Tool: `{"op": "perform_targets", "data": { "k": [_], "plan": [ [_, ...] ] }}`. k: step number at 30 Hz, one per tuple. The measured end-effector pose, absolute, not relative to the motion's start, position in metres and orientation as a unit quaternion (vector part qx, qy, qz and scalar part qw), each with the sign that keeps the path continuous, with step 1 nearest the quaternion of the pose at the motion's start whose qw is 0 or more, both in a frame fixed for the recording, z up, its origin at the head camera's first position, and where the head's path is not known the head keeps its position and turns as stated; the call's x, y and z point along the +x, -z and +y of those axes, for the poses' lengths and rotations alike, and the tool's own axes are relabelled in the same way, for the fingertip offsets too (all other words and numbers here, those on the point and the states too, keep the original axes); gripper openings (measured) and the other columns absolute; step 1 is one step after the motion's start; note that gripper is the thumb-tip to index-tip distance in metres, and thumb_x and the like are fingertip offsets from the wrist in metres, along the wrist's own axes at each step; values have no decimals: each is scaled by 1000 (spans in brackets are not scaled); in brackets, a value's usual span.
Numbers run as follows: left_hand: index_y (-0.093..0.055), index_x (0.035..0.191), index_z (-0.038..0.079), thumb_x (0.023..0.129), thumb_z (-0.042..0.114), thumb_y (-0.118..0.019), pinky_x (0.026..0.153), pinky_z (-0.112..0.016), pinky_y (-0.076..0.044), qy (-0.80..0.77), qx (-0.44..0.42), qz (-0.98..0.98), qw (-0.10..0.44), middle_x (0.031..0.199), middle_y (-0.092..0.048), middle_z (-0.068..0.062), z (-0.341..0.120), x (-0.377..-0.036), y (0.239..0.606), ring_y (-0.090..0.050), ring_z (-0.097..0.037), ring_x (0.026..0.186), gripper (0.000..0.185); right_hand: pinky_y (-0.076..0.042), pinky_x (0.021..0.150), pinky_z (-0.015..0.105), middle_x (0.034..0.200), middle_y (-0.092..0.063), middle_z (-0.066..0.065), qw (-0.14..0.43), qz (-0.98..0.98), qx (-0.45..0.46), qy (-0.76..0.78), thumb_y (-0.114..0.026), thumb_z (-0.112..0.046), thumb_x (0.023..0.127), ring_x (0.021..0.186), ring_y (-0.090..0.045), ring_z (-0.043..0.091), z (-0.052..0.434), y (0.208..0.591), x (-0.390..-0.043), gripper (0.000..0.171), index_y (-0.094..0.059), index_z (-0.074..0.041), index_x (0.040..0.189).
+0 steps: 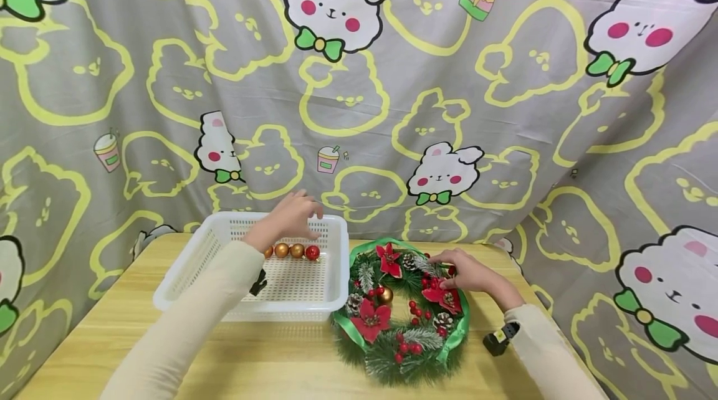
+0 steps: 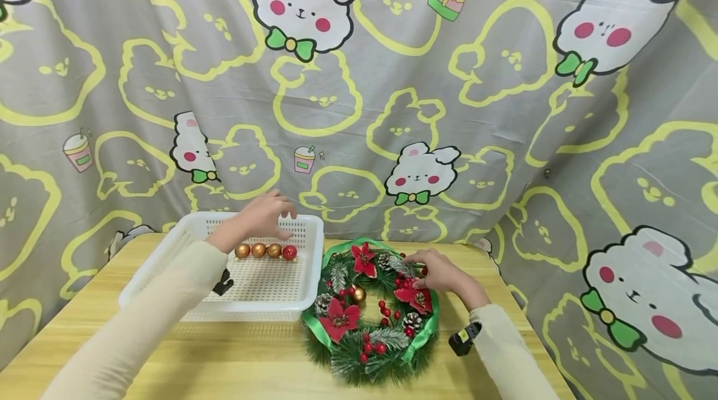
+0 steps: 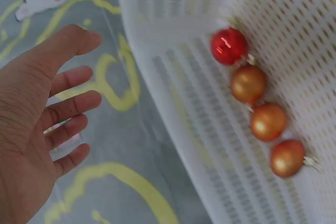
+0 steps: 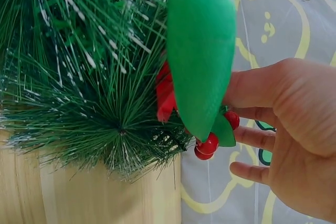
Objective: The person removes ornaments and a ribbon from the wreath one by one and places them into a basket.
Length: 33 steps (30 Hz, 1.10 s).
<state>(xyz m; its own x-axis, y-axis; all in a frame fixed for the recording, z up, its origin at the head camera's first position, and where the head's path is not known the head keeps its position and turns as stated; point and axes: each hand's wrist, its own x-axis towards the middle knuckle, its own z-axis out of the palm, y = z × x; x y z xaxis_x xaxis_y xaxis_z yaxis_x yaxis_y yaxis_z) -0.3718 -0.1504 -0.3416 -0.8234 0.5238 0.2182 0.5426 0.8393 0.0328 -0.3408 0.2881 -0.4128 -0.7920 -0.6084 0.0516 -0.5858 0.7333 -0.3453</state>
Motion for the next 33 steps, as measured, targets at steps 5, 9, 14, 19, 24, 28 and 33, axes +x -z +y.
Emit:
{"op": "perform_targets", "data": {
  "k": [5, 9, 14, 19, 24, 28, 33],
  "plan": [
    [-74, 109, 12, 79, 36, -84, 88, -42, -42, 53, -304, -946, 100, 103, -70, -5, -128, -364, 336, -50, -22, 98, 39, -50, 92, 52, 129, -67, 15, 28, 934, -316, 163, -82, -13, 84, 114, -56, 35, 287, 413, -341, 53, -65, -5, 133],
    [-73, 107, 15, 80, 36, -83, 91, -45, -43, 54, -331, -937, 101, 105, -69, -5, -111, -360, 336, -51, -23, 102, 35, -49, 93, 53, 129, -66, 15, 27, 938, -306, 161, -83, -12, 84, 115, -55, 36, 285, 412, -341, 53, -65, -6, 134],
    [-73, 106, 17, 81, 37, -83, 92, -46, -44, 41, -363, -924, 110, 103, -68, -5, -91, -354, 334, -50, -22, 99, 33, -50, 93, 54, 129, -65, 15, 27, 942, -295, 156, -83, -12, 83, 116, -55, 37, 284, 412, -342, 54, -66, -8, 134],
    [-75, 109, 17, 80, 35, -84, 86, -41, -42, 37, -383, -916, 111, 106, -68, -1, -73, -351, 334, -49, -21, 97, 35, -50, 91, 53, 130, -65, 14, 24, 946, -287, 148, -83, -13, 83, 116, -55, 36, 283, 412, -342, 53, -66, -10, 134],
    [-74, 110, 18, 82, 35, -82, 89, -45, -44, 29, -397, -913, 87, 109, -68, -2, -53, -351, 339, -47, -20, 96, 33, -49, 90, 54, 130, -64, 13, 29, 949, -278, 147, -83, -14, 84, 116, -54, 35, 283, 412, -343, 53, -66, -12, 135],
    [-75, 110, 18, 84, 35, -82, 90, -46, -45, 16, -407, -911, 67, 110, -68, -1, -38, -347, 343, -51, -22, 101, 31, -49, 90, 53, 130, -64, 13, 29, 949, -278, 146, -83, -15, 84, 116, -54, 35, 284, 413, -343, 53, -66, -12, 135],
    [-76, 111, 19, 86, 38, -81, 97, -47, -46, -14, -419, -906, 53, 113, -68, -1, -25, -344, 350, -54, -24, 109, 32, -49, 91, 53, 130, -65, 13, 21, 948, -285, 140, -82, -15, 85, 116, -54, 35, 285, 414, -344, 53, -66, -12, 135]
  ]
}}
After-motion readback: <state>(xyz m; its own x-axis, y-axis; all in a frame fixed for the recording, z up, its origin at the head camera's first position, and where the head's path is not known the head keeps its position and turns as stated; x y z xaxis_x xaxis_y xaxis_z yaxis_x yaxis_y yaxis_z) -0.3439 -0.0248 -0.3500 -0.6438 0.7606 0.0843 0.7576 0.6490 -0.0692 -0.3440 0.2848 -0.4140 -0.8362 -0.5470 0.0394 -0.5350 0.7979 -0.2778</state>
